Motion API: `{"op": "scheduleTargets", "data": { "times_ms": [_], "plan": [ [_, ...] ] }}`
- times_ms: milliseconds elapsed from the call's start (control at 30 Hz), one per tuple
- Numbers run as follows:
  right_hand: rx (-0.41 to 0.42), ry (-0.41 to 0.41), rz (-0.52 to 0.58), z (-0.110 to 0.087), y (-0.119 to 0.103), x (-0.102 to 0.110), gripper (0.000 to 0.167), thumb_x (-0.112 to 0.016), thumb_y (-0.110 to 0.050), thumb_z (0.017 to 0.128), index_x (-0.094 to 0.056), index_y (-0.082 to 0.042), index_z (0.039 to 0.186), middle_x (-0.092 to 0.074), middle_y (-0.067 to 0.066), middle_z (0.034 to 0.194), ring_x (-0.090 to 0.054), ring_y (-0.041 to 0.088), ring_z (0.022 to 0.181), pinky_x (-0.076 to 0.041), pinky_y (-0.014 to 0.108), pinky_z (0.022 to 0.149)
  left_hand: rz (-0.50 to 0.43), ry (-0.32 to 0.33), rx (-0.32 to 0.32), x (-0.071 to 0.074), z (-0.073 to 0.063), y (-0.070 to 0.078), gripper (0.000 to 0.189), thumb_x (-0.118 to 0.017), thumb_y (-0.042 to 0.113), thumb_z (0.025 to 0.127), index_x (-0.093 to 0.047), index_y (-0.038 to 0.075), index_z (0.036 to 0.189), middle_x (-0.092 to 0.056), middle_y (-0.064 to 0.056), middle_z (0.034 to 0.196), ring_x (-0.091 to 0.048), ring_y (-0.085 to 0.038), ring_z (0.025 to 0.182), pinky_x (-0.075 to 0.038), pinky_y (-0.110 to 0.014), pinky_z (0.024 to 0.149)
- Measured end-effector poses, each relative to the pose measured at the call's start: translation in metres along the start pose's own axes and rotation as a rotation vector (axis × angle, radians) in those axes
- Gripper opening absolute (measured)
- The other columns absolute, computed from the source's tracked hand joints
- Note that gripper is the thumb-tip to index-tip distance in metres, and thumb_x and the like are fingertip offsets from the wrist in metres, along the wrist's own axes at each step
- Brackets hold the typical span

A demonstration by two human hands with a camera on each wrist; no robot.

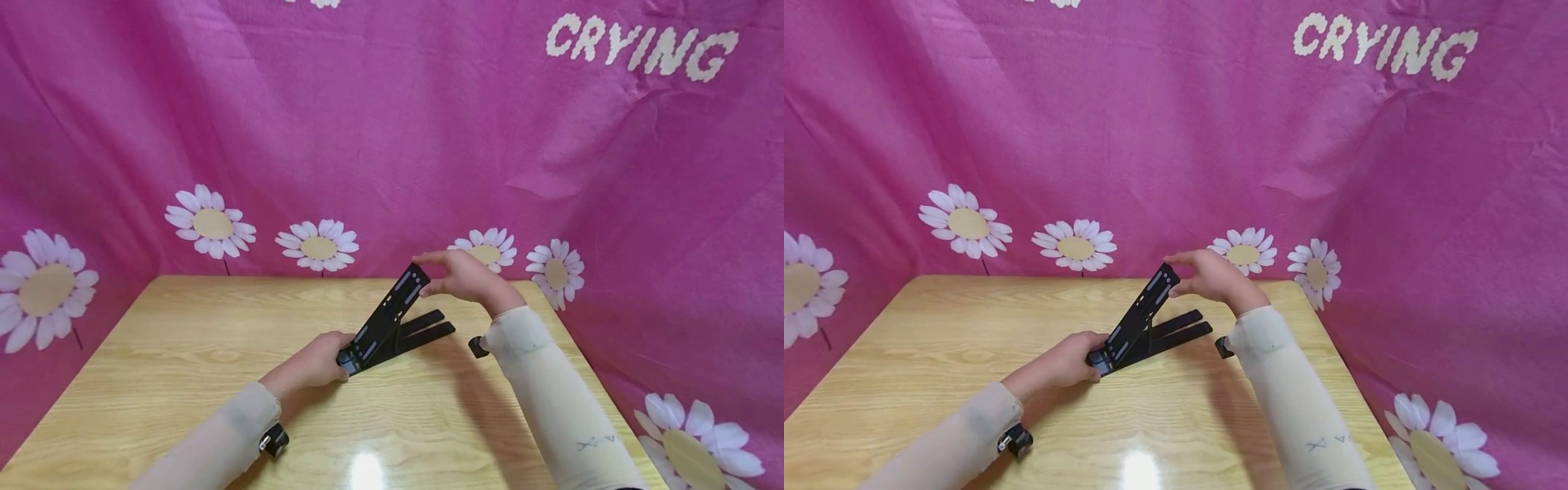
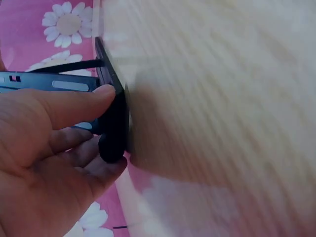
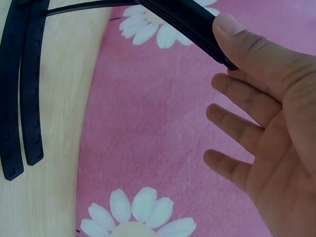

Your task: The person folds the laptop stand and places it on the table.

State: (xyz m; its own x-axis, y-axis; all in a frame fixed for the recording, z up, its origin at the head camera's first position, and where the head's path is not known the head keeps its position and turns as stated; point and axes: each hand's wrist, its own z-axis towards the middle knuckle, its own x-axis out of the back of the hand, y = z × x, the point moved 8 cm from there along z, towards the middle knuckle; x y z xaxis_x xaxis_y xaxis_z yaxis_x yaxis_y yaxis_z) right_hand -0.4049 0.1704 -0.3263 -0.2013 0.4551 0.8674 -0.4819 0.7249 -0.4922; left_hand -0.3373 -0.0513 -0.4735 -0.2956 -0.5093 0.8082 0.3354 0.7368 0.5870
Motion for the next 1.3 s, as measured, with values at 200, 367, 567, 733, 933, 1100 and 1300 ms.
{"op": "scheduleTargets", "data": {
  "times_ms": [200,367,567,733,933,1100,1300],
  "plan": [
    [-0.015,0.032,-0.011,-0.008,-0.006,-0.001,0.065,-0.087,-0.033,0.083,-0.063,-0.021,0.143,-0.063,0.002,0.143,-0.054,0.026,0.137,-0.044,0.051,0.114,0.019,-0.038,-0.006,0.002,0.002,-0.009,0.073,-0.083,-0.001,0.081,-0.052,-0.005,0.146,-0.061,-0.018,0.14,-0.056,-0.027,0.124,-0.046,-0.044,0.11],
    [-0.012,0.052,-0.048,-0.011,-0.012,-0.001,0.066,-0.087,-0.034,0.083,-0.063,-0.019,0.142,-0.063,0.005,0.143,-0.054,0.028,0.136,-0.044,0.051,0.113,0.018,-0.05,-0.013,0.008,0.002,-0.01,0.072,-0.082,-0.005,0.08,-0.052,-0.004,0.146,-0.062,-0.017,0.139,-0.056,-0.027,0.123,-0.045,-0.043,0.109],
    [0.027,0.036,-0.039,-0.019,-0.004,-0.008,0.077,-0.086,-0.036,0.084,-0.053,-0.018,0.151,-0.054,0.006,0.152,-0.047,0.029,0.143,-0.039,0.053,0.118,-0.033,-0.024,-0.018,0.01,0.004,-0.008,0.081,-0.087,0.002,0.077,-0.048,-0.006,0.148,-0.06,-0.02,0.141,-0.056,-0.031,0.13,-0.043,-0.046,0.113],
    [-0.02,0.012,0.106,-0.032,0.038,-0.022,0.085,-0.086,-0.038,0.083,-0.044,-0.027,0.157,-0.045,0.002,0.16,-0.037,0.029,0.149,-0.032,0.056,0.12,-0.166,0.06,0.03,0.021,0.007,0.006,0.089,-0.087,0.023,0.084,-0.039,0.006,0.157,-0.044,-0.016,0.158,-0.049,-0.032,0.139,-0.039,-0.051,0.117],
    [-0.078,-0.052,0.229,-0.051,0.085,-0.053,0.082,-0.085,-0.024,0.085,-0.044,-0.024,0.157,-0.043,0.004,0.161,-0.032,0.032,0.151,-0.03,0.06,0.12,-0.159,0.21,-0.038,0.045,0.019,0.049,0.088,-0.084,0.04,0.086,-0.041,0.013,0.158,-0.044,-0.011,0.159,-0.04,-0.032,0.147,-0.036,-0.053,0.119],
    [-0.148,-0.106,0.189,-0.059,0.111,-0.075,0.077,-0.08,-0.016,0.09,-0.044,-0.024,0.157,-0.04,0.001,0.163,-0.029,0.033,0.152,-0.028,0.061,0.121,-0.142,0.269,-0.1,0.062,0.035,0.083,0.09,-0.081,0.048,0.086,-0.04,0.015,0.159,-0.044,-0.01,0.159,-0.041,-0.03,0.146,-0.036,-0.051,0.119],
    [-0.182,-0.175,0.328,-0.064,0.139,-0.097,0.086,-0.078,-0.007,0.089,-0.032,-0.013,0.162,-0.022,0.007,0.171,-0.016,0.035,0.157,-0.018,0.06,0.124,-0.126,0.277,-0.114,0.067,0.054,0.108,0.09,-0.082,0.047,0.086,-0.04,0.014,0.158,-0.044,-0.01,0.159,-0.041,-0.03,0.146,-0.036,-0.049,0.12]
  ]
}}
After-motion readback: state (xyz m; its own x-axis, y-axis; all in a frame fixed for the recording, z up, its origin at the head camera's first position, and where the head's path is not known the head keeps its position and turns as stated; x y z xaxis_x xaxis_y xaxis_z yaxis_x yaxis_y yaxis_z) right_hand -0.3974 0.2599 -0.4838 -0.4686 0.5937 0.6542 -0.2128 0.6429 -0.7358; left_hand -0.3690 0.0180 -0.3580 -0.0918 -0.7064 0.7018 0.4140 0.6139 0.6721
